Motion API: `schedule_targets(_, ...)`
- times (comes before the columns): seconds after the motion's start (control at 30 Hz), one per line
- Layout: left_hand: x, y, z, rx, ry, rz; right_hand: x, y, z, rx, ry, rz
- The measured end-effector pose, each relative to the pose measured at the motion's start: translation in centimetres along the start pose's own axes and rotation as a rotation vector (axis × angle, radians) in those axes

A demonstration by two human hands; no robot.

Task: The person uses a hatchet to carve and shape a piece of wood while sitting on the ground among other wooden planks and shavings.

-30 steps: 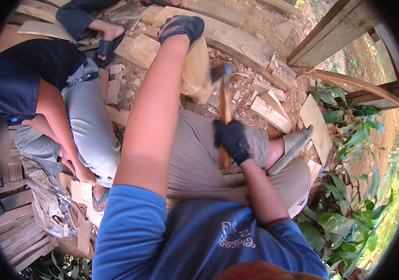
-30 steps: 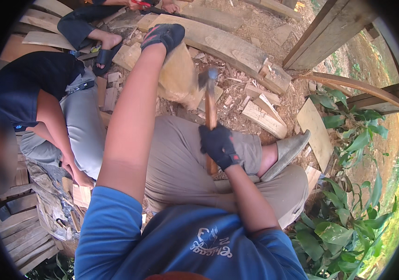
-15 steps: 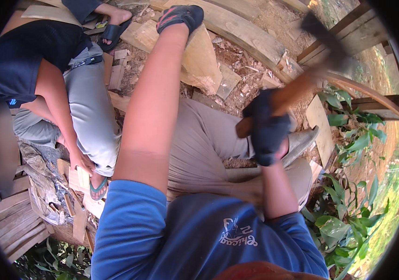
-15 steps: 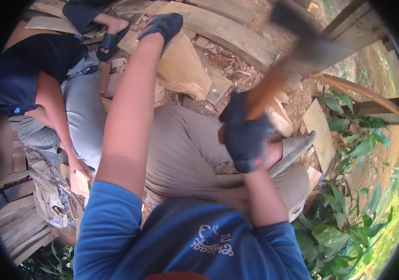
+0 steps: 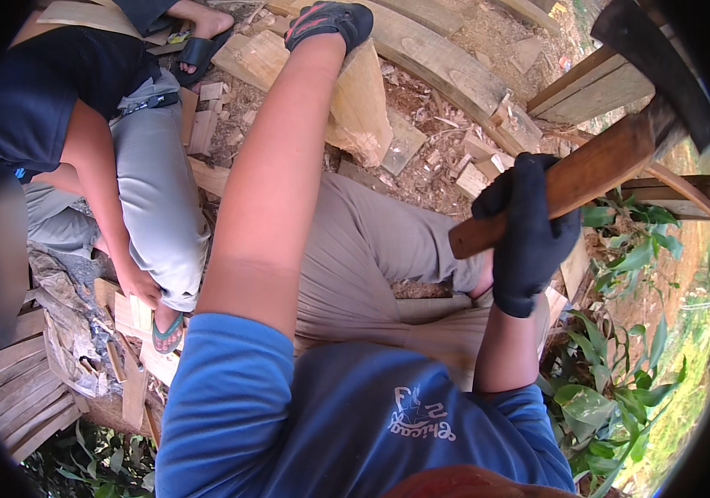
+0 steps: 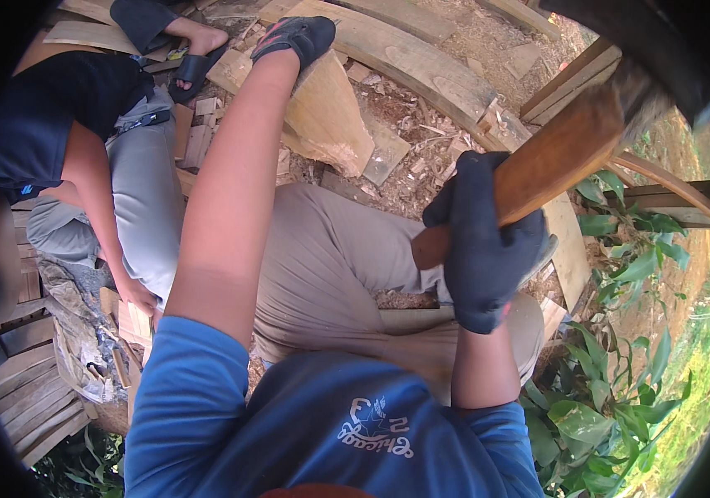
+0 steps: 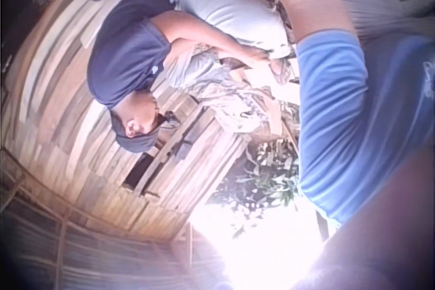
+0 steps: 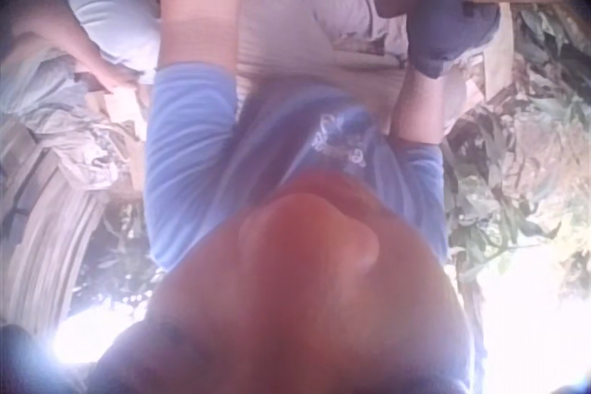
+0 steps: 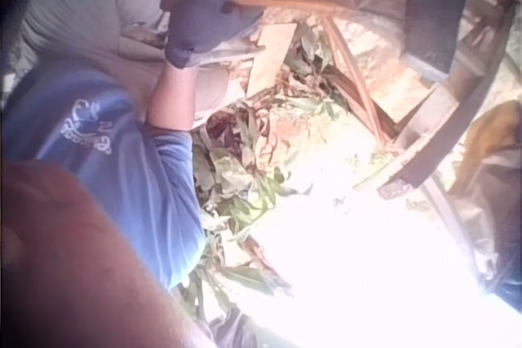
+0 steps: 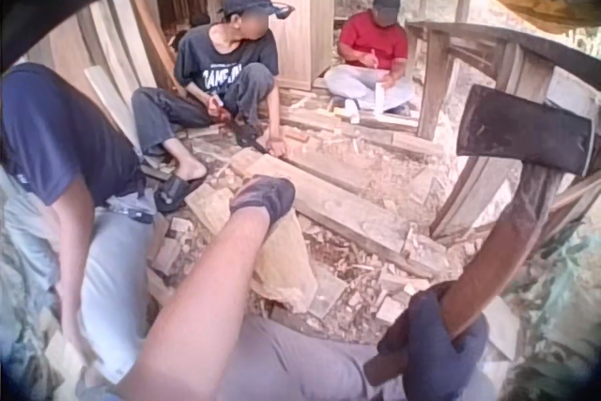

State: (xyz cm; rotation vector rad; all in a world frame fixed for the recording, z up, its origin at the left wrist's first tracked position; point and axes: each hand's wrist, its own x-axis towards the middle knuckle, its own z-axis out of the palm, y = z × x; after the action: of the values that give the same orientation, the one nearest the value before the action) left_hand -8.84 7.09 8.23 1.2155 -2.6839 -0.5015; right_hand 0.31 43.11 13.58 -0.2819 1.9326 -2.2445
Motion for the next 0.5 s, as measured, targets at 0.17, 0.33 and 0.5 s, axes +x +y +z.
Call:
schedule_targets(0.17, -1.7, 2.7, -0.8, -0.027, -0.043, -0.021, -1.1, 15.5, -0.1, -0.704, -0.341, 0.545)
schedule_targets(0.33, -1.5, 2.6, -0.2, -0.015, 0.006, -0.025, -0.9, 11.1, -1.1, -0.237, -0.267, 0.634)
schedule_targets(0.5, -1.2, 2.4, -0.5, 0.038, -0.036, 0.049, 0.0, -0.6, -1.5, -0.251, -0.06, 0.203)
